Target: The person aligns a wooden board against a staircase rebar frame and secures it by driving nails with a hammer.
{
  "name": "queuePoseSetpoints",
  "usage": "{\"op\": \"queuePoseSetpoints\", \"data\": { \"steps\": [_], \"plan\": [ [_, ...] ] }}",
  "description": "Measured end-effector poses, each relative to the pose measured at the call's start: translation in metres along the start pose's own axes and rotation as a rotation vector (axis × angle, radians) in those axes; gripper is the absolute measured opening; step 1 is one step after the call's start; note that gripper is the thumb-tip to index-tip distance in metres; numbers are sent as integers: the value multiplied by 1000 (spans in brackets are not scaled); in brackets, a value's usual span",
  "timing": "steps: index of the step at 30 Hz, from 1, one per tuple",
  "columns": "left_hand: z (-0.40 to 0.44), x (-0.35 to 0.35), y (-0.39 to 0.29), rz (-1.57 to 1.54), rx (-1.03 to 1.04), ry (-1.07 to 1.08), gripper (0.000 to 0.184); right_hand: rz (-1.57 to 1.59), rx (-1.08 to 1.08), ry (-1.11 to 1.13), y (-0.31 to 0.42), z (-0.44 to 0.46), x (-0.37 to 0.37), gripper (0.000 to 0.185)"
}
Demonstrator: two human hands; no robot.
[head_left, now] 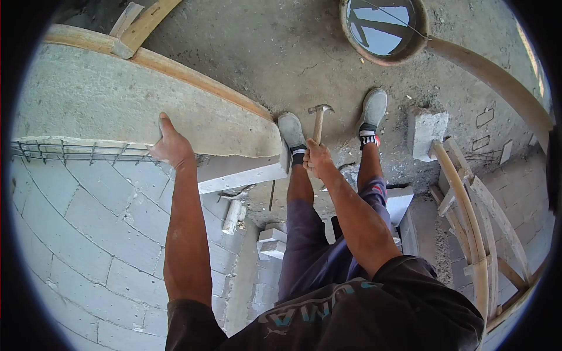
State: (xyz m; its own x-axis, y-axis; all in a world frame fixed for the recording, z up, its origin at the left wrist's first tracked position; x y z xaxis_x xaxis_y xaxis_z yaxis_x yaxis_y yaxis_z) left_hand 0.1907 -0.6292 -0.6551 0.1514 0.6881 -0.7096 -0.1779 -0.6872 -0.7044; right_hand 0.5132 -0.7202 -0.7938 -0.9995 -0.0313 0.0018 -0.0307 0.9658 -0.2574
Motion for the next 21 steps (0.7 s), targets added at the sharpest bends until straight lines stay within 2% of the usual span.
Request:
{"op": "queuePoseSetpoints", "data": {
  "steps": [3, 6, 8, 11, 15, 18, 21],
  "plan": [
    [1, 1, 0, 78, -53, -32, 61, 111, -64, 17, 10, 10, -23, 28],
    [-6, 3, -13, 109, -169, -42, 57, 167, -100, 22, 14, 20, -47, 31],
    [-7, 5, -12, 87, -153, -79, 57, 179, -94, 40, 10, 38, -66, 32],
    [-5, 5, -11, 99, -146, -77, 58, 163, -121, -75, 10, 41, -89, 35],
    [-6, 7, -10, 110, -118, -121, 65, 53, -89, 10, 2, 39, -117, 38],
    [0, 4, -6, 329, -131, -178, 66, 47, -113, 27, 3, 27, -125, 40],
    [-5, 6, -13, 124, -102, -93, 65, 30, -133, 38, 9, 44, -126, 38]
  ]
}}
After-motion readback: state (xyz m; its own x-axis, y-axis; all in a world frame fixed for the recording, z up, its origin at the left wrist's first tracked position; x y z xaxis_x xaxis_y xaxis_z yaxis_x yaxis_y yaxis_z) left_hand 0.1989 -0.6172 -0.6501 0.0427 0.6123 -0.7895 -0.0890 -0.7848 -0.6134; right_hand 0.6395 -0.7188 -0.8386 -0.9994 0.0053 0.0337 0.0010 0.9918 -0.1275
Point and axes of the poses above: each hand's wrist, its own z-axis towards the middle knuckle, its own x-axis out of the palm, y = z × x, the point moved 1 cm from there along z, towards the middle knuckle, and after that the axes turned 9 degrees about -z, right-handed, at the moved point
